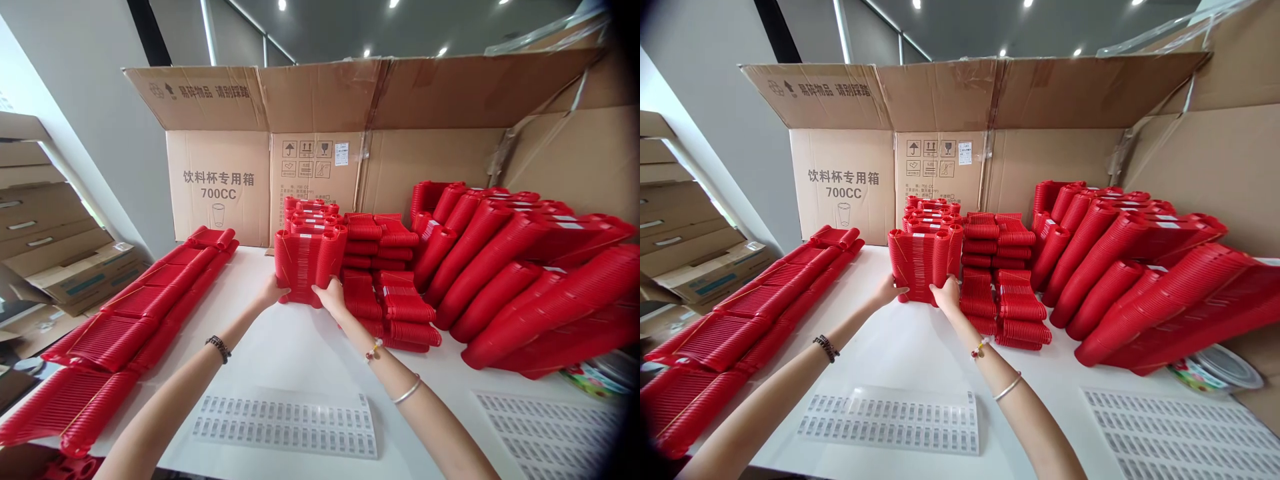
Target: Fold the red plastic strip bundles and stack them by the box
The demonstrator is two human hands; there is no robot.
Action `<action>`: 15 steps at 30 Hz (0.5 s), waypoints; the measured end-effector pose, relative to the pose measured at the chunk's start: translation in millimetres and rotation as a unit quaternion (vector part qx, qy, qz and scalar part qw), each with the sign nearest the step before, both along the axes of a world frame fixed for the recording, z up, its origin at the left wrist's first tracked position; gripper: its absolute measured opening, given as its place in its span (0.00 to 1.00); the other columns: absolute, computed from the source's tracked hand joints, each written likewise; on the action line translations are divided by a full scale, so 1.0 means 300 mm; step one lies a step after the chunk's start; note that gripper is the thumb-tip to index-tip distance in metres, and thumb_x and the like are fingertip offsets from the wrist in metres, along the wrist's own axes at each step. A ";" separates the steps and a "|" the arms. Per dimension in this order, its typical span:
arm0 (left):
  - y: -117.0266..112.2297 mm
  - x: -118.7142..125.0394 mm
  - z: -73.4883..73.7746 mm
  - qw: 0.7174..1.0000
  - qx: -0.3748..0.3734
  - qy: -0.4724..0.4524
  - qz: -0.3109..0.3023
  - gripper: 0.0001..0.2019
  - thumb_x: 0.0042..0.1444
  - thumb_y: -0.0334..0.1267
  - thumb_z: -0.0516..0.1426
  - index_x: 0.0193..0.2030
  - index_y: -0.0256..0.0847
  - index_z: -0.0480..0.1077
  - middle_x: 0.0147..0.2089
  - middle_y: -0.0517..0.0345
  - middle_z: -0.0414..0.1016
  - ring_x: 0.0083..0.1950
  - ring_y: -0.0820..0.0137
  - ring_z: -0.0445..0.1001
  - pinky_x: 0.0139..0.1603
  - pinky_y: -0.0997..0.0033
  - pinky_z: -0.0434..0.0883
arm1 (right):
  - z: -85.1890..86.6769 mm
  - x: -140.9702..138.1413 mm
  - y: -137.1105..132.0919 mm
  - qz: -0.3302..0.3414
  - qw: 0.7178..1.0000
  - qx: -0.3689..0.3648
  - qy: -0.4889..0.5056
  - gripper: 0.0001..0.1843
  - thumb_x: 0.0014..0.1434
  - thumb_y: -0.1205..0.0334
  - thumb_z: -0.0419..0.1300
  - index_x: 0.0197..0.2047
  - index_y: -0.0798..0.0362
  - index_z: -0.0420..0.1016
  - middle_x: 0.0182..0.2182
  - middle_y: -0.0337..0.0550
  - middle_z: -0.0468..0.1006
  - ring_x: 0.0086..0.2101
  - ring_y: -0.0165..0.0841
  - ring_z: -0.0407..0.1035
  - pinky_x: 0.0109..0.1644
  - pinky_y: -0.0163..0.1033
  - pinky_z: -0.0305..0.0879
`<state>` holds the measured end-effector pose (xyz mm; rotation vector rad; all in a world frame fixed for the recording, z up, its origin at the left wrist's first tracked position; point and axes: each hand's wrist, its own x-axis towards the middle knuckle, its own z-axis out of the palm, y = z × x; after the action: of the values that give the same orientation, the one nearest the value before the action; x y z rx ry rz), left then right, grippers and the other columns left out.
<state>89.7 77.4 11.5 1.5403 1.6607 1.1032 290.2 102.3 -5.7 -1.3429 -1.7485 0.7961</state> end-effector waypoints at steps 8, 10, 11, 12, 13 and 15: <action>0.026 0.015 0.001 1.000 0.021 0.001 0.014 0.18 0.39 0.28 0.62 0.39 0.40 0.68 0.44 0.52 0.74 0.49 0.57 0.73 0.48 0.56 0.75 | 0.078 -0.035 -0.049 -0.134 0.989 -0.062 0.009 0.21 0.54 0.63 0.64 0.50 0.50 0.62 0.52 0.60 0.70 0.53 0.49 0.67 0.58 0.50 0.64; 0.030 0.018 -0.002 1.000 0.021 0.003 0.023 0.17 0.39 0.28 0.62 0.39 0.40 0.68 0.44 0.52 0.72 0.50 0.56 0.72 0.50 0.55 0.74 | 0.091 -0.039 -0.057 -0.144 0.987 -0.063 0.012 0.22 0.54 0.63 0.64 0.50 0.51 0.62 0.54 0.62 0.68 0.54 0.49 0.67 0.59 0.49 0.64; 0.031 0.020 -0.003 0.999 0.020 0.002 0.026 0.17 0.39 0.28 0.62 0.39 0.41 0.68 0.43 0.53 0.72 0.51 0.56 0.71 0.51 0.55 0.74 | 0.096 -0.040 -0.060 -0.149 0.987 -0.064 0.014 0.22 0.54 0.63 0.65 0.50 0.51 0.61 0.54 0.63 0.67 0.54 0.49 0.66 0.59 0.49 0.64; 0.032 0.022 -0.003 0.999 0.021 0.001 0.028 0.17 0.39 0.28 0.62 0.39 0.41 0.68 0.43 0.53 0.71 0.51 0.56 0.71 0.51 0.55 0.74 | 0.099 -0.041 -0.063 -0.154 0.986 -0.064 0.015 0.23 0.54 0.63 0.65 0.50 0.51 0.61 0.55 0.63 0.66 0.55 0.50 0.66 0.59 0.49 0.64; 0.032 0.025 -0.003 0.999 0.021 0.000 0.027 0.17 0.39 0.27 0.62 0.38 0.41 0.68 0.42 0.53 0.71 0.52 0.55 0.70 0.51 0.55 0.74 | 0.100 -0.042 -0.065 -0.159 0.985 -0.065 0.017 0.23 0.54 0.63 0.65 0.50 0.51 0.60 0.55 0.64 0.66 0.55 0.50 0.66 0.59 0.49 0.64; 0.035 0.028 -0.001 0.999 0.021 -0.002 0.025 0.17 0.39 0.27 0.62 0.37 0.42 0.67 0.42 0.53 0.71 0.53 0.54 0.70 0.51 0.55 0.74 | 0.101 -0.044 -0.068 -0.167 0.984 -0.065 0.022 0.23 0.54 0.63 0.64 0.50 0.50 0.60 0.55 0.63 0.65 0.54 0.50 0.65 0.58 0.49 0.65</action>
<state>98.2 87.9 11.3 1.5297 1.6918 1.1733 277.0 81.9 24.6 -1.6395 -1.4041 0.7508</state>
